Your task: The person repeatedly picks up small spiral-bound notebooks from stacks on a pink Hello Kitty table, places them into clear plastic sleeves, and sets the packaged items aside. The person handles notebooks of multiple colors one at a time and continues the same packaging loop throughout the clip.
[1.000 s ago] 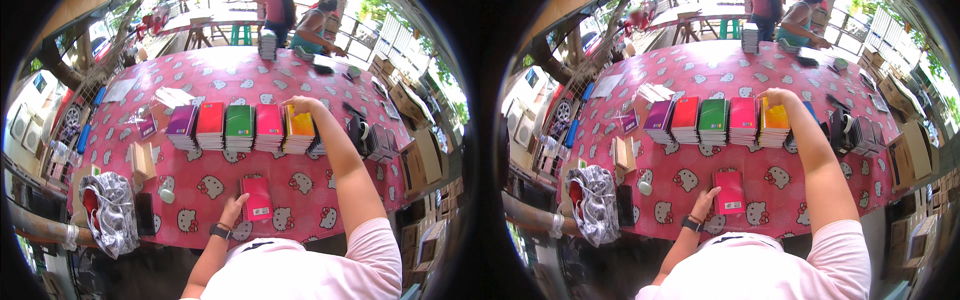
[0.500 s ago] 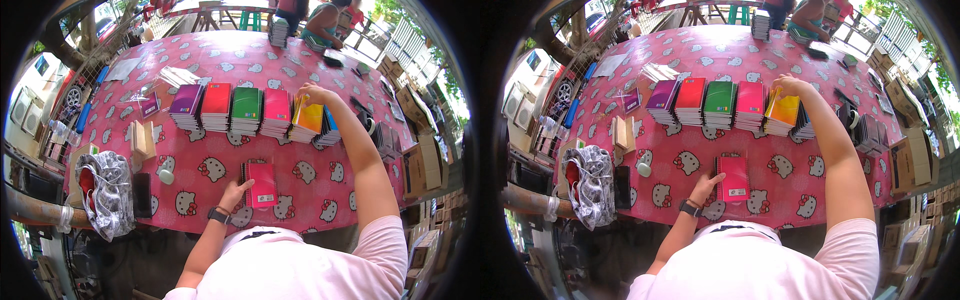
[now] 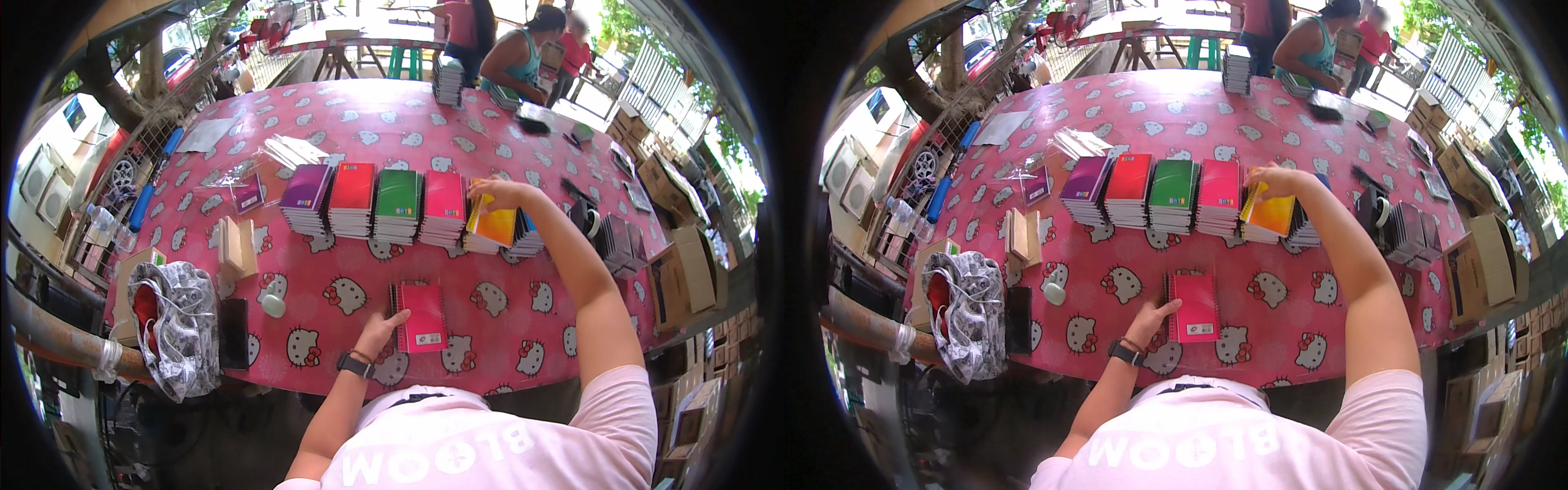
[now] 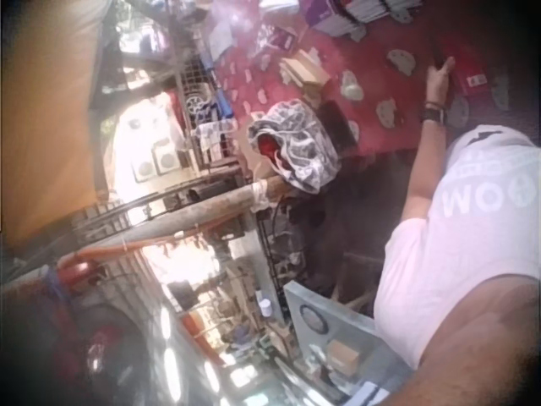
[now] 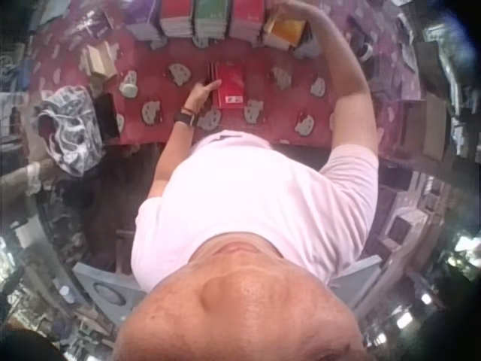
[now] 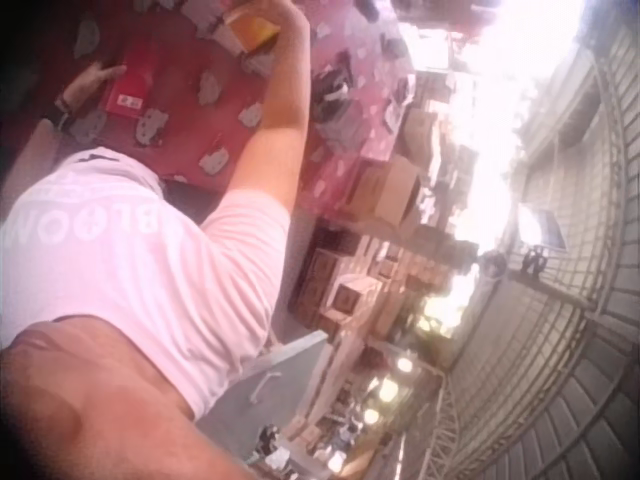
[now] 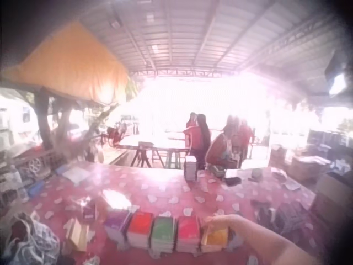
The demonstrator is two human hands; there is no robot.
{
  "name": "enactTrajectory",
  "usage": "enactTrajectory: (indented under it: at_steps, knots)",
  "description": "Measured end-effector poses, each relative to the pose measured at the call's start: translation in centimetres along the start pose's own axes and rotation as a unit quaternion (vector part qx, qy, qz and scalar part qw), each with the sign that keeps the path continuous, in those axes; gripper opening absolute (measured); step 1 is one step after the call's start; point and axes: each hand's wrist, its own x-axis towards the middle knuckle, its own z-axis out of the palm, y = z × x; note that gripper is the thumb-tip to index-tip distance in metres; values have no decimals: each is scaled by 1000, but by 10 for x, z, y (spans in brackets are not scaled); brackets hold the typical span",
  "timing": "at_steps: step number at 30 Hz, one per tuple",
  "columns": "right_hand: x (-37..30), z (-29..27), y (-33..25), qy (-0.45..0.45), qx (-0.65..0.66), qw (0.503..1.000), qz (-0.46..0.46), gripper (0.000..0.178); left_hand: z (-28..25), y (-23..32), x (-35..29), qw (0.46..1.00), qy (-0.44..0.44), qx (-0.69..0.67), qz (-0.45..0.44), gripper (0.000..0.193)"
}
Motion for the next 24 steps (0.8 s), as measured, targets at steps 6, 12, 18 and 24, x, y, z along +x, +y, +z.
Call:
enactTrajectory:
  at_steps: [6, 12, 18, 24]
  knots:
    - [-18, -9, -40, -1, 26, 1000, 15, 56, -5, 19, -11, 995, -9, -2, -98, 59]
    - [-16, -15, -52, 103, -54, 993, -8, 47, -2, 35, -17, 994, -9, -33, -101, 57]
    - [-51, -54, -57, 150, 75, 985, 46, 40, -1, 26, -13, 998, -9, -9, -67, 59]
    - [-78, 5, -203, 392, -19, 898, -196, 23, -7, 26, -13, 975, -32, -156, -158, 97]
